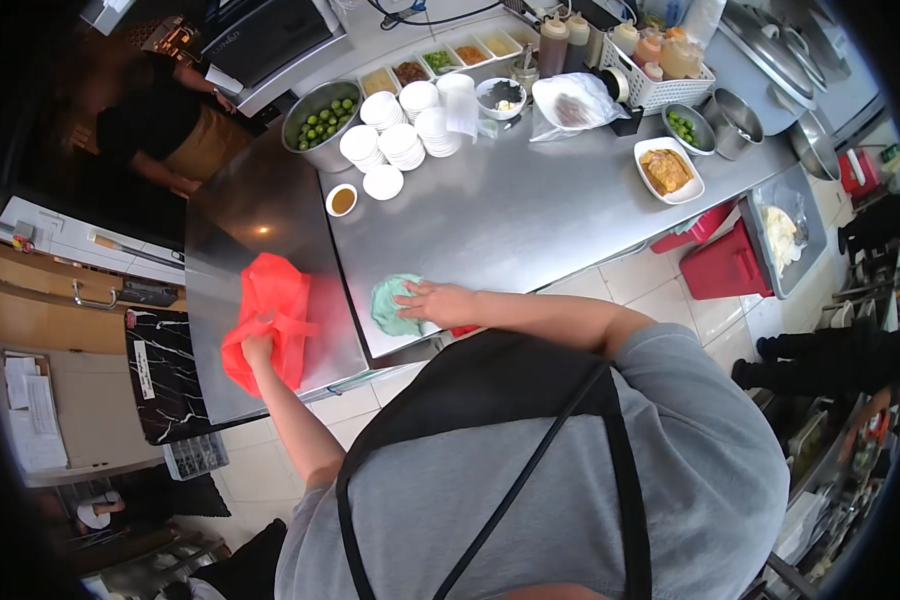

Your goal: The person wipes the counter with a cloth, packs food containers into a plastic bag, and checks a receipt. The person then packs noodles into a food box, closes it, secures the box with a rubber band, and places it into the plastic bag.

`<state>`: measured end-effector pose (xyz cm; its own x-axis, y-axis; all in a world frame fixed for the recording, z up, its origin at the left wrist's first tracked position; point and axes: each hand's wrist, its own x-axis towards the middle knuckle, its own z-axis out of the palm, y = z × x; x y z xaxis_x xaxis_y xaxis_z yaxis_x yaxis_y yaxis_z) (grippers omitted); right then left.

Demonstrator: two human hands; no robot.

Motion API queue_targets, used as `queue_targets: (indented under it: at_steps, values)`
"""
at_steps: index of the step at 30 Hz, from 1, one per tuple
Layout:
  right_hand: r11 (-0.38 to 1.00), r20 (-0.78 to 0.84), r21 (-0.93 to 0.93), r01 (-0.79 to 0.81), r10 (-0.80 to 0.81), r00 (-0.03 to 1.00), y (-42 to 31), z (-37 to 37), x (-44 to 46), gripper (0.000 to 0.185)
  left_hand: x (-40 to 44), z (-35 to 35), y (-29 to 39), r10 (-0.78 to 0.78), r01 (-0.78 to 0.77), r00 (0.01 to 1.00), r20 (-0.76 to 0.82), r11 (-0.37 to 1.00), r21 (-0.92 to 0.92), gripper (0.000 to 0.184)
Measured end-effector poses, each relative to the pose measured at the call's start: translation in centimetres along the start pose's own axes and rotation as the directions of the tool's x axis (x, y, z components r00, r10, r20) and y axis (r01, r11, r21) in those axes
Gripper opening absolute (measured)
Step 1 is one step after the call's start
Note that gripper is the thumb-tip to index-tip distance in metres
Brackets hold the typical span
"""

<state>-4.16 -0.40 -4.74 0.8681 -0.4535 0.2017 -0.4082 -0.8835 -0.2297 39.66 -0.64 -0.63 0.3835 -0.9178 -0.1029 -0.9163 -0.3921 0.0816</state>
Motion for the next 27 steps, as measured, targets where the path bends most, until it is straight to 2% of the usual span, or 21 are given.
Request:
queue_targets:
  at_steps: [1, 2, 5, 7, 8, 11, 13, 14, 15, 16, 17, 19, 20, 22, 24, 26, 27]
  values:
    - [0.990, 0.000, 0.127, 0.057, -0.058, 0.998, 0.2, -0.2, -1.1, 0.049, -0.4, -0.4, 0.9, -0.155, 0.149, 0.986, 0.062, 0.984, 0.099, 0.036]
    - [0.990, -0.001, 0.130, 0.060, -0.060, 0.998, 0.7, -0.6, -2.4, 0.049, -0.6, -0.4, 1.1, -0.159, 0.152, 0.985, 0.062, 0.983, 0.102, 0.036]
    - [0.977, -0.116, 0.178, -0.116, 0.138, 0.984, 3.5, -2.4, -7.9, 0.050, -1.3, -0.2, 1.0, -0.160, 0.159, 0.987, -0.022, 0.986, -0.051, 0.035]
    - [0.955, -0.143, 0.150, -0.256, 0.277, 0.950, 5.6, -4.5, -11.7, 0.050, -0.9, 0.4, 0.0, 0.171, -0.188, 0.977, -0.131, 0.973, -0.137, 0.035]
    - [0.933, -0.152, 0.118, -0.339, 0.354, 0.923, 6.7, -5.7, -13.6, 0.051, -0.7, 0.6, -0.2, 0.165, -0.181, 0.978, -0.128, 0.974, -0.132, 0.035]
    - [0.861, -0.335, 0.011, -0.509, 0.483, 0.809, 11.6, -7.2, -20.1, 0.049, -0.3, 1.3, -0.6, 0.141, -0.155, 0.970, -0.197, 0.986, -0.056, 0.034]
    - [0.759, -0.401, -0.002, -0.651, 0.596, 0.695, 14.2, -8.6, -24.1, 0.048, -0.4, 1.3, -0.6, -0.002, -0.008, 0.990, -0.140, 0.997, -0.071, 0.037]
    - [0.716, -0.427, -0.025, -0.697, 0.623, 0.655, 15.3, -9.4, -25.9, 0.047, -1.9, 0.2, 1.6, -0.011, 0.003, 0.990, -0.139, 0.998, -0.061, 0.037]
    - [0.670, -0.454, -0.046, -0.740, 0.646, 0.613, 16.3, -9.9, -27.3, 0.046, -3.6, -0.7, 3.8, -0.152, 0.144, 0.975, -0.163, 0.988, -0.059, 0.036]
    - [0.677, -0.450, -0.037, -0.735, 0.645, 0.618, 16.8, -10.0, -27.9, 0.046, -5.2, -2.1, 6.5, -0.289, 0.283, 0.938, -0.190, 0.957, -0.062, 0.035]
    - [0.672, -0.464, -0.033, -0.740, 0.646, 0.607, 17.2, -10.2, -28.6, 0.044, -6.0, -2.9, 7.9, -0.299, 0.294, 0.935, -0.192, 0.954, -0.056, 0.035]
    - [0.674, -0.468, -0.033, -0.738, 0.642, 0.607, 17.2, -10.9, -29.3, 0.042, -7.6, -4.3, 10.8, -0.560, 0.578, 0.805, -0.198, 0.815, 0.042, 0.045]
    - [0.682, -0.464, -0.027, -0.731, 0.639, 0.614, 17.0, -11.2, -29.4, 0.042, -8.9, -5.9, 13.1, -0.569, 0.588, 0.797, -0.202, 0.807, 0.046, 0.045]
    - [0.754, -0.384, 0.042, -0.655, 0.618, 0.686, 16.5, -11.4, -29.8, 0.039, -11.4, -9.0, 18.2, -0.436, 0.464, 0.865, -0.250, 0.884, 0.062, 0.043]
    - [0.790, -0.305, 0.203, -0.579, 0.613, 0.729, 15.8, -12.0, -29.7, 0.033, -10.8, -8.8, 20.6, -0.230, 0.272, 0.891, -0.392, 0.961, 0.053, 0.041]
    - [0.771, -0.264, 0.391, -0.502, 0.617, 0.741, 15.3, -12.4, -29.1, 0.031, -11.7, -9.4, 28.2, -0.098, 0.026, 0.923, -0.373, 0.981, -0.193, 0.037]
    - [0.670, -0.152, 0.529, -0.521, 0.679, 0.718, 15.2, -13.4, -28.5, 0.031, -11.5, -8.7, 31.0, -0.022, -0.079, 0.935, -0.354, 0.960, -0.268, 0.035]
